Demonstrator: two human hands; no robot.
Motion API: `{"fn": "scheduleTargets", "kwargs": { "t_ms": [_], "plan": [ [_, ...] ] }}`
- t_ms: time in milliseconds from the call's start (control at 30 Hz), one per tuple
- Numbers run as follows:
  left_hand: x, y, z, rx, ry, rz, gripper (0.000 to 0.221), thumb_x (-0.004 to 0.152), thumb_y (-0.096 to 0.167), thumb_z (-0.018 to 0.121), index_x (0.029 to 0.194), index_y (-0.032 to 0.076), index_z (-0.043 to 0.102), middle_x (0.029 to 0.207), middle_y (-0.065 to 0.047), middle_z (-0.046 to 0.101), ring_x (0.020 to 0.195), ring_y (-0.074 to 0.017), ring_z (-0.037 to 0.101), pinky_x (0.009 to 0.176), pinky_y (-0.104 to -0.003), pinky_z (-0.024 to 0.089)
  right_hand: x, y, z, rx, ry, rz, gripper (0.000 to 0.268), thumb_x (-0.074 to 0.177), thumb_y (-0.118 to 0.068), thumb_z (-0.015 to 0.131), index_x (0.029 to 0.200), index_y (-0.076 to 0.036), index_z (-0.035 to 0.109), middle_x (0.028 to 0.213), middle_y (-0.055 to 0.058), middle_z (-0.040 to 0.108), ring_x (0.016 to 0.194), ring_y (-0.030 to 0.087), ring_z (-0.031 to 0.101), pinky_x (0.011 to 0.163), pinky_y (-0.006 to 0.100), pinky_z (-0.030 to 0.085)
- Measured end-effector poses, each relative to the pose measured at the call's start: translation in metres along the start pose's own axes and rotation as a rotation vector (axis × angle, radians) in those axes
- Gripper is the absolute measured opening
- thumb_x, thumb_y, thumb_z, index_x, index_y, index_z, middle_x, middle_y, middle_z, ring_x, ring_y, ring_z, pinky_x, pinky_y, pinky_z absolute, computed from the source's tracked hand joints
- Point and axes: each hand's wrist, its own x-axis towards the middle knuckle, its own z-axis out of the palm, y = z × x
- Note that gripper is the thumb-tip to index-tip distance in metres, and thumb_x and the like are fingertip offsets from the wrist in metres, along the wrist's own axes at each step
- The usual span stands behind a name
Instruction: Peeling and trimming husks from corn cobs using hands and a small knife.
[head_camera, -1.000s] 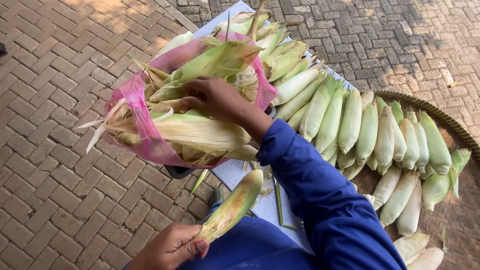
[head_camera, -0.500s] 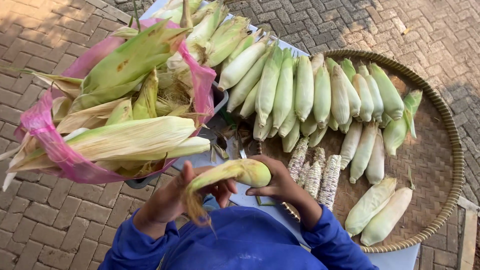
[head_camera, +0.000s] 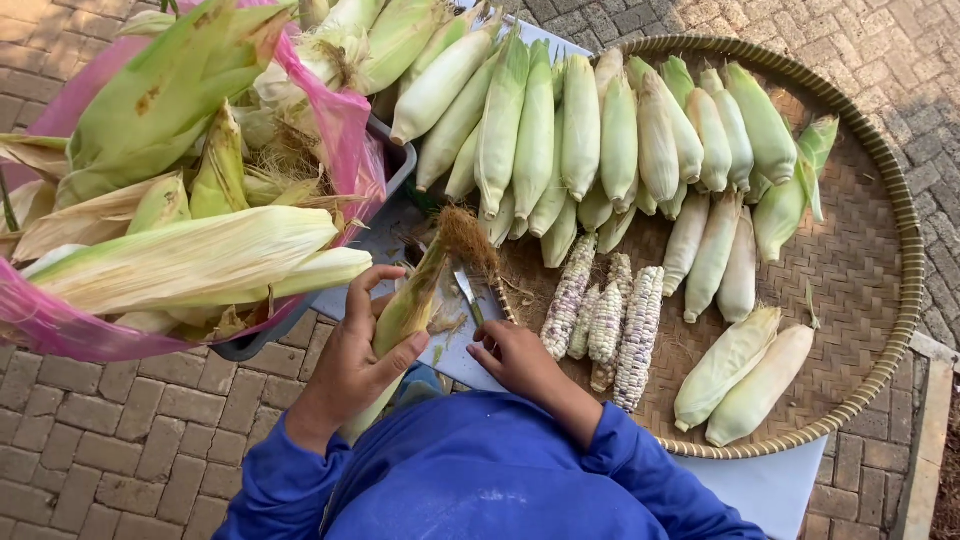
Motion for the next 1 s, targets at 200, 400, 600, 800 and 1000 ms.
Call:
{"fn": "scheduleTargets", "kwargs": {
  "t_ms": [200,400,600,800,1000],
  "plan": [
    [-0.036,-0.067,-0.025,0.597,0.041,-0.190,0.046,0.097,0.038,0.064,0.127,0.008,0.047,0.118,-0.014,0.064,0.102,-0.0279,0.070,0.079,-0.042,0.058,0.031,0.025,0.038,-0.562,0.226,-0.150,0.034,0.093,-0.015,0.063,0.120,0.000,0.047,0.098,0.025,0.060,0.071,0.036,0.066,0.059,0.048,0.056],
    [-0.036,-0.122,-0.035,0.903,0.130,-0.310,0.047,0.094,0.033,0.067,0.130,0.008,0.050,0.115,-0.013,0.055,0.093,-0.0273,0.067,0.070,-0.041,0.060,0.011,-0.001,0.015,-0.265,0.170,-0.037,0.081,0.092,-0.010,0.065,0.160,-0.003,0.020,0.085,0.021,0.070,0.073,0.034,0.068,0.074,0.046,0.057],
    [-0.020,-0.141,-0.030,1.103,0.095,-0.225,0.051,0.088,0.033,0.076,0.130,0.008,0.061,0.107,-0.013,0.058,0.094,-0.0277,0.064,0.074,-0.040,0.059,-0.020,0.004,-0.002,0.142,0.146,0.065,0.061,0.098,-0.006,0.051,0.157,-0.016,0.036,0.102,0.019,0.067,0.082,0.025,0.070,0.074,0.041,0.062],
    [-0.005,-0.153,-0.020,1.094,-0.006,-0.383,0.060,0.086,0.029,0.079,0.134,0.002,0.056,0.115,-0.015,0.057,0.095,-0.0273,0.065,0.072,-0.037,0.062,-0.004,-0.012,0.023,-0.145,0.158,0.117,0.034,0.105,-0.025,0.056,0.137,-0.012,0.058,0.068,0.022,0.064,0.064,0.033,0.062,0.063,0.048,0.050],
    [0.003,-0.143,-0.013,1.098,-0.025,-0.355,0.045,0.089,0.025,0.076,0.124,0.003,0.058,0.117,-0.014,0.058,0.100,-0.0297,0.064,0.076,-0.039,0.061,0.029,0.011,0.045,-0.457,0.294,-0.247,0.021,0.105,-0.024,0.050,0.111,-0.004,0.056,0.071,0.021,0.067,0.062,0.043,0.065,0.055,0.054,0.050]
  ]
}}
